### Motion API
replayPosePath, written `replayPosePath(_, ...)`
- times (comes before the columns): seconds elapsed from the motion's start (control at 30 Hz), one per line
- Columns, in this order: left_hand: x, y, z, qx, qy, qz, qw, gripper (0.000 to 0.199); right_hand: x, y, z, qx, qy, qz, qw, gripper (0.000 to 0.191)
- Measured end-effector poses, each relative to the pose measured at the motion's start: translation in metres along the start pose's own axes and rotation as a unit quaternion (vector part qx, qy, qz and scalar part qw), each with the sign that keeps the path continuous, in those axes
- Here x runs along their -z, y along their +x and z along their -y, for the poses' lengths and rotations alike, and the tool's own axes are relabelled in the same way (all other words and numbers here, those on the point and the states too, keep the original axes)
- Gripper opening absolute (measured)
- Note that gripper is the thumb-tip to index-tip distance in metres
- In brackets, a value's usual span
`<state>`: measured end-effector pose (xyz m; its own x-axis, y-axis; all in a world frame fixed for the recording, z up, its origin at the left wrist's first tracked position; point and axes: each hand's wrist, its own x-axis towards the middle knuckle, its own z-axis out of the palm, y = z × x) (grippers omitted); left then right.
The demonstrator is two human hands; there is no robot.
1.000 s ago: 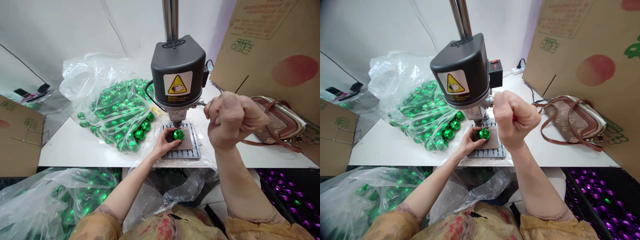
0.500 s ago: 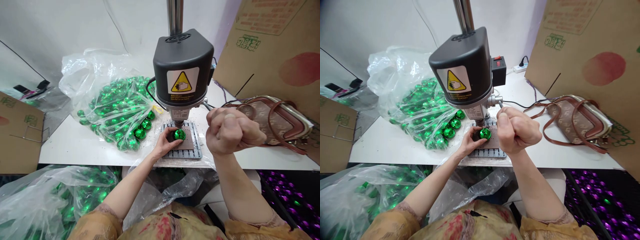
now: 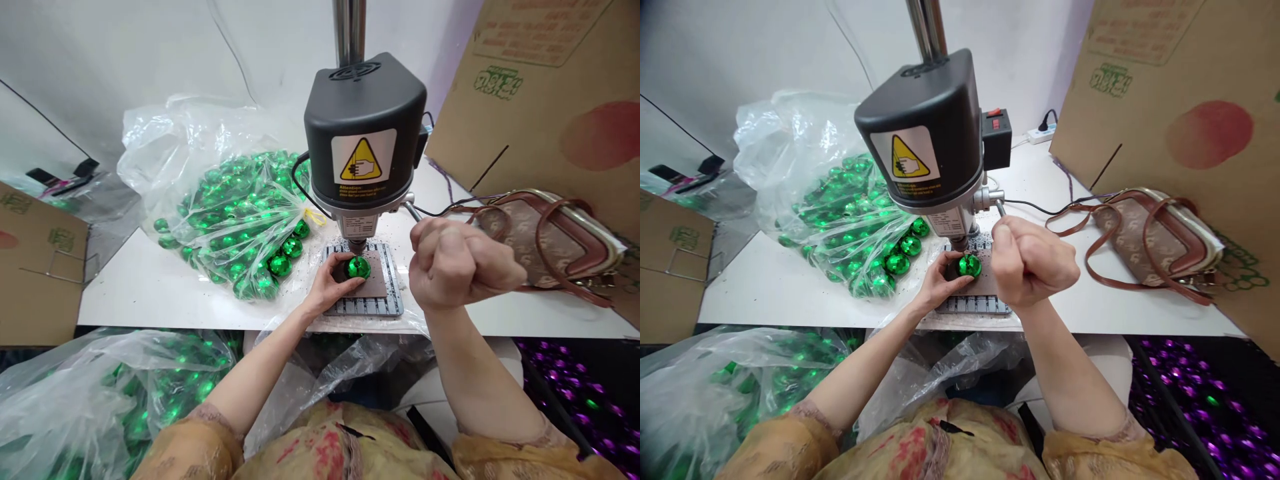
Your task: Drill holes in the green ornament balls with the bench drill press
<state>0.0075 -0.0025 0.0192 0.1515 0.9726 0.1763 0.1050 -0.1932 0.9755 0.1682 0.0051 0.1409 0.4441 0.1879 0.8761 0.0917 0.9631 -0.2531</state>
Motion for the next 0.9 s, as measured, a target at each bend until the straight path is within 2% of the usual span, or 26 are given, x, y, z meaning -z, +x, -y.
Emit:
replayPosePath(0.07,-0.001,0.0,-0.001,0.001,-0.003,-0.006,1.0,0.055,-0.01,0.017,0.007,-0.064,-0.04,-0.038,0.996,0.051)
replayPosePath(0.13,-0.003,-0.001,-0.004,-0.006,0.003,-0.017,1.0,0.054,-0.02,0.035,0.013,-0.139,-0.059,-0.034,0.988,0.051)
replayPosePath(0.23,-0.002,-0.011,-0.015,-0.038,0.057,-0.056,0.996,0.042,-0.031,0.055,0.017,-0.164,-0.046,-0.023,0.985,0.048)
replayPosePath(0.3,0.003,-0.027,-0.026,-0.062,0.139,-0.056,0.987,0.035,-0.032,0.059,0.017,-0.169,-0.043,-0.024,0.984,0.045)
replayPosePath(0.33,0.006,-0.038,-0.033,-0.068,0.193,-0.03,0.978,0.033,-0.032,0.059,0.017,-0.17,-0.043,-0.025,0.984,0.044)
replayPosePath(0.4,0.014,-0.063,-0.043,-0.061,0.314,0.075,0.945,0.031,-0.031,0.057,0.015,-0.164,-0.037,-0.019,0.986,0.043)
replayPosePath(0.5,0.023,-0.1,-0.049,0.016,0.479,0.225,0.848,0.029,-0.029,0.055,0.011,-0.144,-0.015,-0.015,0.989,0.043)
replayPosePath(0.57,0.024,-0.118,-0.046,0.078,0.536,0.282,0.792,0.03,-0.029,0.055,0.009,-0.139,-0.005,-0.019,0.99,0.043)
replayPosePath(0.63,0.019,-0.13,-0.04,0.122,0.559,0.305,0.762,0.034,-0.03,0.055,0.009,-0.138,-0.005,-0.03,0.99,0.042)
replayPosePath(0.67,0.015,-0.135,-0.036,0.133,0.559,0.312,0.757,0.037,-0.03,0.056,0.009,-0.14,-0.008,-0.033,0.99,0.041)
replayPosePath(0.73,0.005,-0.142,-0.027,0.128,0.53,0.341,0.766,0.049,-0.03,0.055,0.01,-0.144,-0.013,-0.042,0.989,0.041)
replayPosePath(0.83,-0.008,-0.147,-0.012,0.072,0.39,0.449,0.801,0.067,-0.03,0.054,0.011,-0.145,-0.017,-0.043,0.988,0.041)
replayPosePath(0.9,-0.012,-0.145,-0.008,0.034,0.289,0.503,0.814,0.061,-0.03,0.053,0.012,-0.148,-0.028,-0.037,0.988,0.041)
